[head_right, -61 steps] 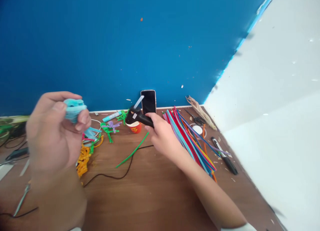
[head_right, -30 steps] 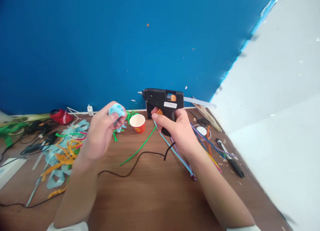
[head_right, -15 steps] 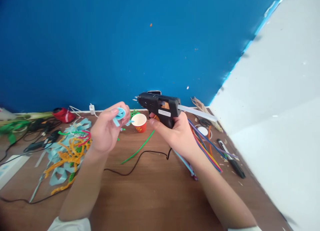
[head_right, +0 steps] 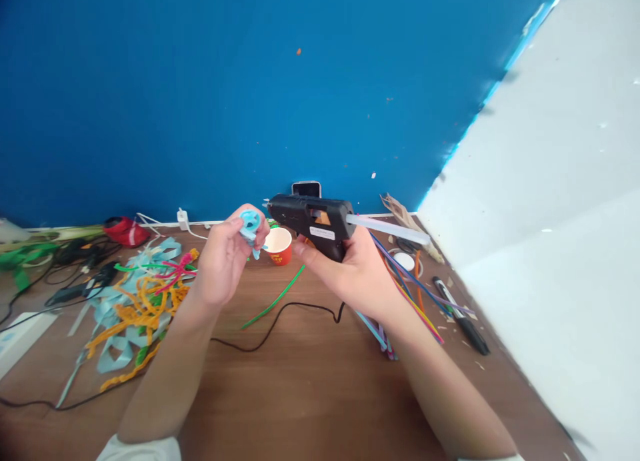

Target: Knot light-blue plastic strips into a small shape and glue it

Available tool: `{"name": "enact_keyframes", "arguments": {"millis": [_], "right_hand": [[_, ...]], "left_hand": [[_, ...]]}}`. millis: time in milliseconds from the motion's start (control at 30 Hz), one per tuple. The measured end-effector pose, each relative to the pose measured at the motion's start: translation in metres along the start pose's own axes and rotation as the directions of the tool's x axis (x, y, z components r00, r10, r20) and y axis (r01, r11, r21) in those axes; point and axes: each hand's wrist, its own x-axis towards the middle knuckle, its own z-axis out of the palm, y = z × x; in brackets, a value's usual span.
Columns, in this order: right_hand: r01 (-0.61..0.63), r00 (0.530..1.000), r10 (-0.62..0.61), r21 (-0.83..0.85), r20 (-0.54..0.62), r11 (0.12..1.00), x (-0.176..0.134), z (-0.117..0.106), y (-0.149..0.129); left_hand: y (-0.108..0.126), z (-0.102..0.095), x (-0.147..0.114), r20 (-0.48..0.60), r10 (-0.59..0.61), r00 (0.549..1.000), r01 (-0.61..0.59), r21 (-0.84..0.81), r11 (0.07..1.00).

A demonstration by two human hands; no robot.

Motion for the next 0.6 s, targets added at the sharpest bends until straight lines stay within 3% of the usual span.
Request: {"name": "enact_keyframes", "arguments": {"millis": [233,600], "right_hand": [[0.020,0.999,-0.021,0.039,0.032,0.999,0.0002,0.0020,0.0027],[0.009,1.000,-0.010,0.011,0.028,1.000,-0.0002,-0.0002,0.0022]], "left_hand": [[-0.0045,-0.0013,-0.0011,0.032,0.010,0.999,-0.013,0.095,0.995],[-0.0052,-0.0010,-0.0031,0.040,0.036,0.999,-0.038,0.049,0.998]]}}
